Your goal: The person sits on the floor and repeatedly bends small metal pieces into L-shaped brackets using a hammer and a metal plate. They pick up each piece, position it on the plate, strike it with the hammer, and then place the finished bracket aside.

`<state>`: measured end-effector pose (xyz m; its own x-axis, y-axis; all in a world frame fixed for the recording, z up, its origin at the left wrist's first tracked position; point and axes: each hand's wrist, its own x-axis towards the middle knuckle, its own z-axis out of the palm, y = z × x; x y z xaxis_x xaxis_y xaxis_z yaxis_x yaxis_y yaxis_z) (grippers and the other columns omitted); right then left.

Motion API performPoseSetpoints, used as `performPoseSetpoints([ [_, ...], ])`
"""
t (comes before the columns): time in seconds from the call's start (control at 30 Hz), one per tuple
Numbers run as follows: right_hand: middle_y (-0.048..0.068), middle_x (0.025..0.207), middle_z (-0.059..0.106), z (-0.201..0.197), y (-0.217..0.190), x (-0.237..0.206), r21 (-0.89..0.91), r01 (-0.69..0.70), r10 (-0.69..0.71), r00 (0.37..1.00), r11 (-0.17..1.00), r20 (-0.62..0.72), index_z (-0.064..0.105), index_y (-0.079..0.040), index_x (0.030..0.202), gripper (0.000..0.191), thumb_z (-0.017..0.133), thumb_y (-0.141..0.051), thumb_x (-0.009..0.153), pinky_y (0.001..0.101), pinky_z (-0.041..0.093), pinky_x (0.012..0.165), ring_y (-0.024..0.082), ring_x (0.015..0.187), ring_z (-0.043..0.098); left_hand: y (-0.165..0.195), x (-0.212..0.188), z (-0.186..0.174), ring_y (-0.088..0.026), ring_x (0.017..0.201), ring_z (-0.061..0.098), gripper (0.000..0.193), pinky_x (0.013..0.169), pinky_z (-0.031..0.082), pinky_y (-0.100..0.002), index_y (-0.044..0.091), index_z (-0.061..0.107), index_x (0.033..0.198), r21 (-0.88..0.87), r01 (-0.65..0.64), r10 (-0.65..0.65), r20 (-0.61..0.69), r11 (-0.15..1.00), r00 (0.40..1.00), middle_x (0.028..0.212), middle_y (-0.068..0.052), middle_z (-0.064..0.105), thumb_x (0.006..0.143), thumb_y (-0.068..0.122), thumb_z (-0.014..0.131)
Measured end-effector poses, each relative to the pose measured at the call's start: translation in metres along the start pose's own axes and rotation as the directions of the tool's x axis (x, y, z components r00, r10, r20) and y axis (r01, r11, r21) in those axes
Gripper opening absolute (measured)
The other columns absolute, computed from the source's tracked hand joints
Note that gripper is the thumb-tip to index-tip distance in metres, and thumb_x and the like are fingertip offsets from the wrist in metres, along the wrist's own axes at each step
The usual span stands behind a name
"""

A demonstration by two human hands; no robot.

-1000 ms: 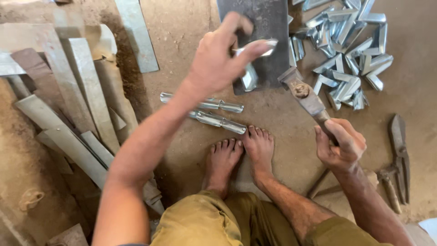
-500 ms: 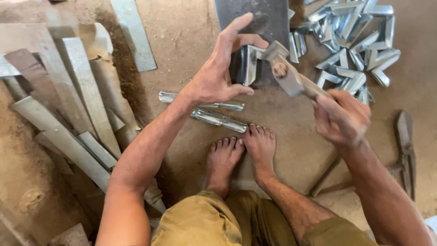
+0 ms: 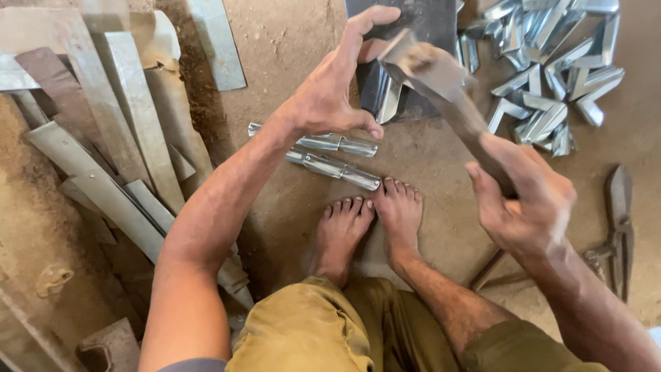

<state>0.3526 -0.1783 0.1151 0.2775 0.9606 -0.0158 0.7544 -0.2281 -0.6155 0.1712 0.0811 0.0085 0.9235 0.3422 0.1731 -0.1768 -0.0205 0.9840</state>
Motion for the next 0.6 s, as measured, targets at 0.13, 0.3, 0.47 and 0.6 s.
performPoseSetpoints([
  [0.13, 0.024, 0.115, 0.071, -0.01, -0.021, 0.021, -0.017, -0.058, 0.059, 0.996, 0.998, 0.063, 0.055, -0.011, 0.146, 0.049, 0.072, -0.005, 0.101, 0.0345, 0.062, 0.072, 0.028, 0.095, 0.072, 0.0, 0.0, 0.0, -0.028, 0.14, 0.055, 0.134, 0.126, 0.038, -0.042, 0.01, 0.013, 0.157, 0.034, -0.079, 0.079, 0.008, 0.996, 0.997, 0.14, -0.012, 0.061, 0.063, 0.015, 0.109],
  [0.3, 0.02, 0.111, 0.073, -0.004, -0.035, 0.038, 0.015, -0.169, 0.166, 0.981, 0.986, 0.101, 0.055, -0.01, 0.146, 0.049, 0.07, -0.005, 0.101, 0.0305, 0.062, 0.056, 0.022, 0.078, 0.072, -0.001, -0.002, -0.001, -0.03, 0.15, 0.046, 0.132, 0.134, 0.035, -0.042, 0.01, 0.014, 0.16, 0.055, -0.022, 0.023, -0.019, 0.998, 1.0, 0.156, -0.018, 0.044, 0.067, 0.016, 0.108],
  [0.47, 0.022, 0.113, 0.073, -0.006, -0.035, 0.029, -0.034, 0.027, -0.028, 1.0, 0.999, -0.013, 0.052, -0.005, 0.148, 0.047, 0.071, -0.005, 0.105, 0.032, 0.061, 0.069, 0.024, 0.086, 0.073, -0.004, 0.0, -0.001, -0.025, 0.142, 0.055, 0.135, 0.13, 0.035, -0.042, 0.007, 0.013, 0.158, 0.027, 0.054, -0.054, 0.022, 0.998, 0.998, 0.141, -0.012, 0.057, 0.063, 0.019, 0.109],
  [0.6, 0.021, 0.102, 0.073, -0.004, -0.018, 0.024, -0.05, -0.147, 0.15, 0.986, 0.988, 0.067, 0.055, -0.004, 0.146, 0.048, 0.072, -0.003, 0.101, 0.0283, 0.058, 0.055, 0.02, 0.071, 0.069, 0.002, -0.002, -0.002, -0.029, 0.148, 0.051, 0.122, 0.131, 0.034, -0.045, 0.007, 0.021, 0.158, 0.054, -0.069, 0.067, 0.027, 0.996, 0.997, 0.15, -0.011, 0.052, 0.069, 0.011, 0.105],
])
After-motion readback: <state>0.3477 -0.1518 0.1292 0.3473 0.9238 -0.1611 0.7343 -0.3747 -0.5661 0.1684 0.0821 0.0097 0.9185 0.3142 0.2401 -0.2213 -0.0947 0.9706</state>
